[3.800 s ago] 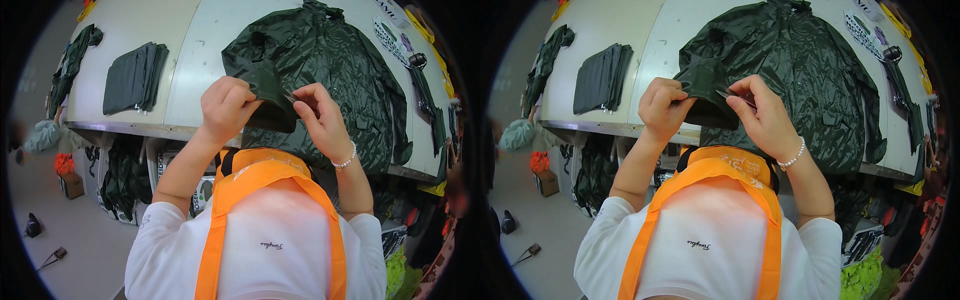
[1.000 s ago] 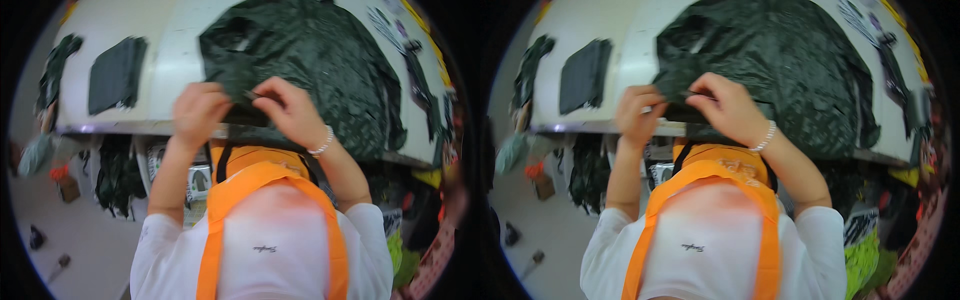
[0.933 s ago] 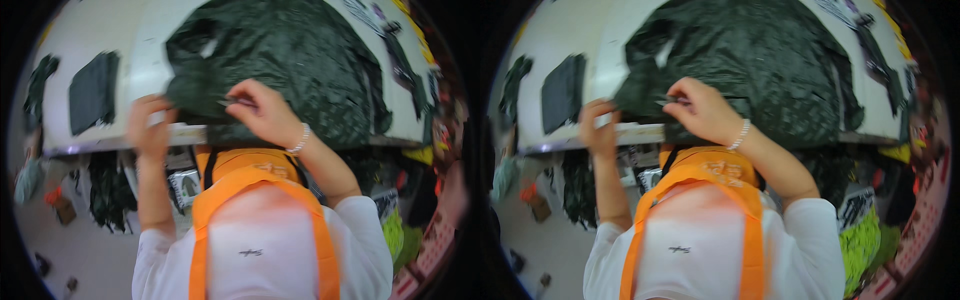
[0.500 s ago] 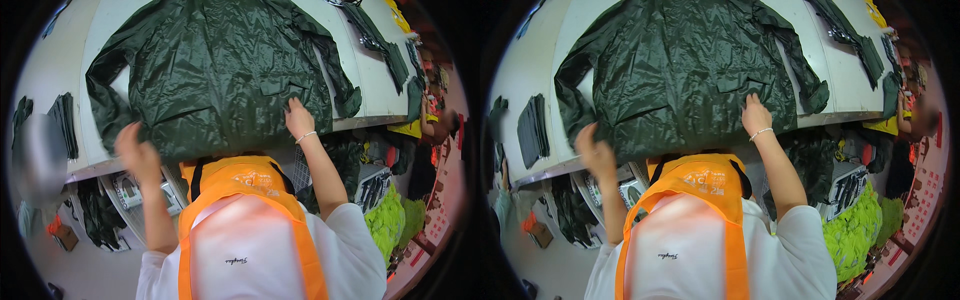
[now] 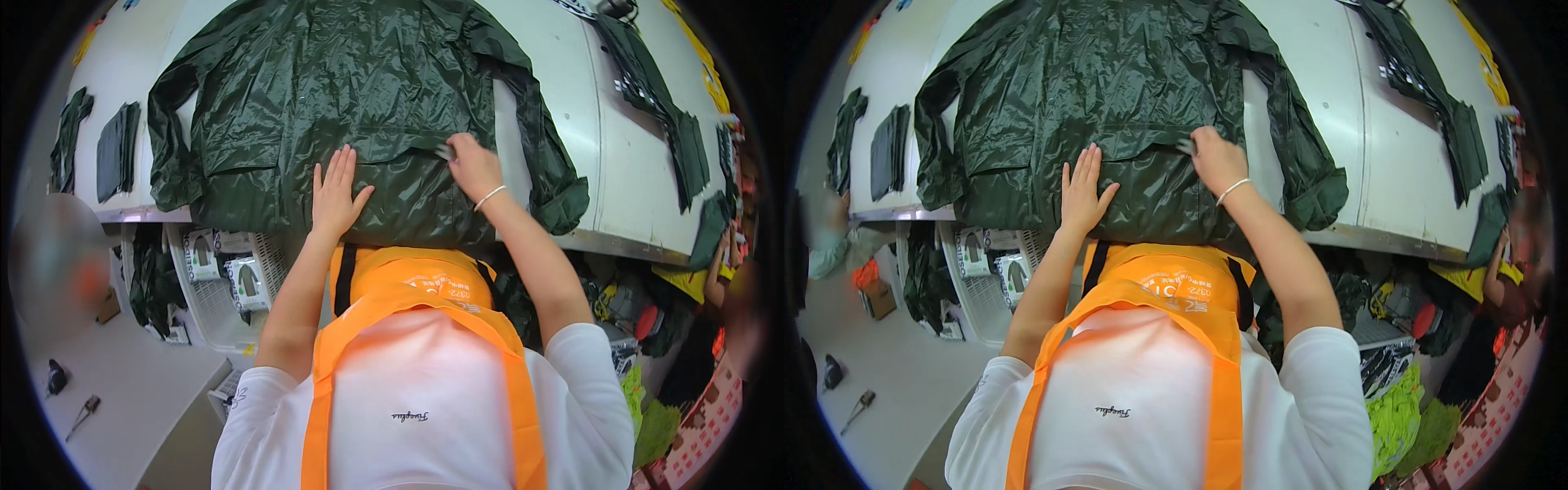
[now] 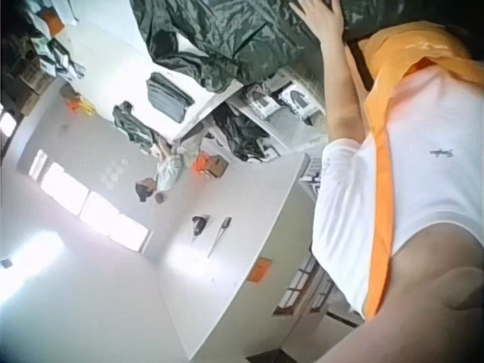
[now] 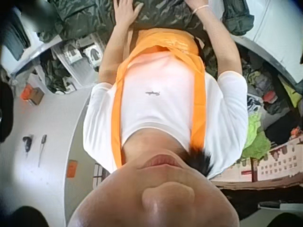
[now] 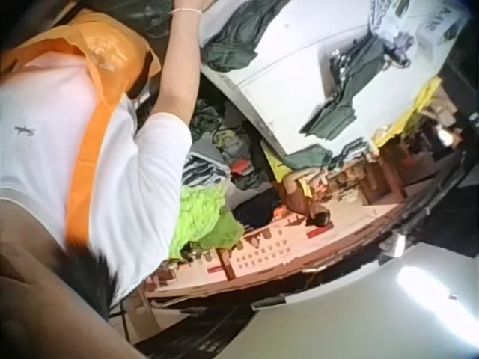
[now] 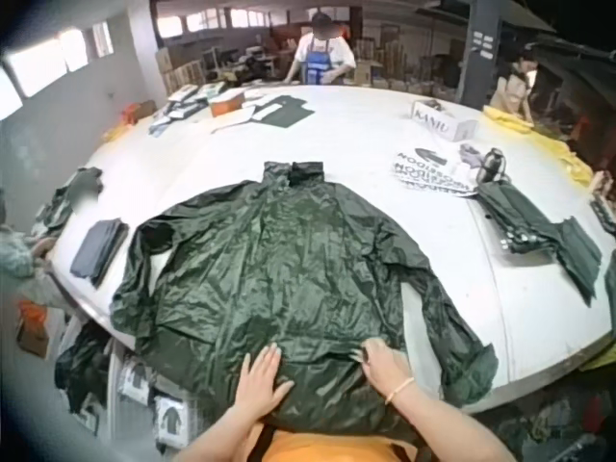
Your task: The person folds a dark green jacket on a white table. They smooth the fabric, fold the sleeves inward, fold the sides toward the center, and then fold the jacket in half lengthwise before placing it on a stack of folded items.
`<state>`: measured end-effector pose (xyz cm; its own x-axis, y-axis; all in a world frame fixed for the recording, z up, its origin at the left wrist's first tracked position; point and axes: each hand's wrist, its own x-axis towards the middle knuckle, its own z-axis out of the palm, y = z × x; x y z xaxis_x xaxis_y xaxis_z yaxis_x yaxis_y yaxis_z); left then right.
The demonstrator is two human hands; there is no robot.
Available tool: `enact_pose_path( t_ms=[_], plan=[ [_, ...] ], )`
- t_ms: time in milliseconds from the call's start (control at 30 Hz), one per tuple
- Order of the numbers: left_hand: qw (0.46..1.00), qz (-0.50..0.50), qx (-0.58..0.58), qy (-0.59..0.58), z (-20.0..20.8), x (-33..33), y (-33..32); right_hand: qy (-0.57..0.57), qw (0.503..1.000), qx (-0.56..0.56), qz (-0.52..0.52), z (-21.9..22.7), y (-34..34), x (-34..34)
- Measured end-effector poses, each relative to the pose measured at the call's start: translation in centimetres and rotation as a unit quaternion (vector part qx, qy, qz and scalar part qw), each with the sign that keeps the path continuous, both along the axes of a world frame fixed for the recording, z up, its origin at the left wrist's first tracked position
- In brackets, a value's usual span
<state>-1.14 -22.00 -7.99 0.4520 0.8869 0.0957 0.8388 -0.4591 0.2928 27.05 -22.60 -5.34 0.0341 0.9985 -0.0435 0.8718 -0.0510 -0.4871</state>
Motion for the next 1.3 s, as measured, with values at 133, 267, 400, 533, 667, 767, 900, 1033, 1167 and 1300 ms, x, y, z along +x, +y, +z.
enact_pose_path(
  t_ms=[133,267,400,533,667,767,900,1033,1167,1300],
  plan=[
    [1.000,0.016,-0.014,-0.008,0.1,0.3,-0.4,0.137,0.988,-0.036,-0.068,-1.1,6.5,4.1],
    [1.000,0.015,-0.021,0.016,0.0,0.5,-0.3,0.288,0.920,-0.221,-0.151,-4.1,9.6,6.2],
    [0.999,0.024,-0.038,0.014,0.4,0.8,-0.1,0.377,0.855,-0.305,-0.182,-2.4,9.6,6.4],
    [0.996,0.040,0.022,-0.070,1.2,2.2,0.6,0.406,0.839,-0.313,-0.184,-2.8,9.8,6.9],
    [0.979,-0.051,-0.001,-0.196,2.1,8.4,2.8,0.419,0.834,-0.313,-0.175,-3.1,10.1,6.5],
    [0.971,-0.075,-0.058,-0.221,2.0,13.2,4.1,0.445,0.824,-0.299,-0.184,-3.0,10.0,6.4],
    [0.976,-0.048,-0.091,-0.191,1.0,15.1,4.9,0.444,0.834,-0.280,-0.170,-3.4,9.9,6.3],
    [0.979,-0.047,-0.071,-0.185,1.0,15.9,5.0,0.401,0.872,-0.235,-0.153,-4.4,9.5,6.2],
    [0.976,-0.119,-0.035,-0.181,0.3,16.3,5.0,0.392,0.882,-0.217,-0.146,-4.5,9.3,6.2],
    [0.969,-0.100,-0.079,-0.211,0.6,15.9,5.4,0.357,0.903,-0.190,-0.143,-4.1,8.9,5.9]
  ],
)
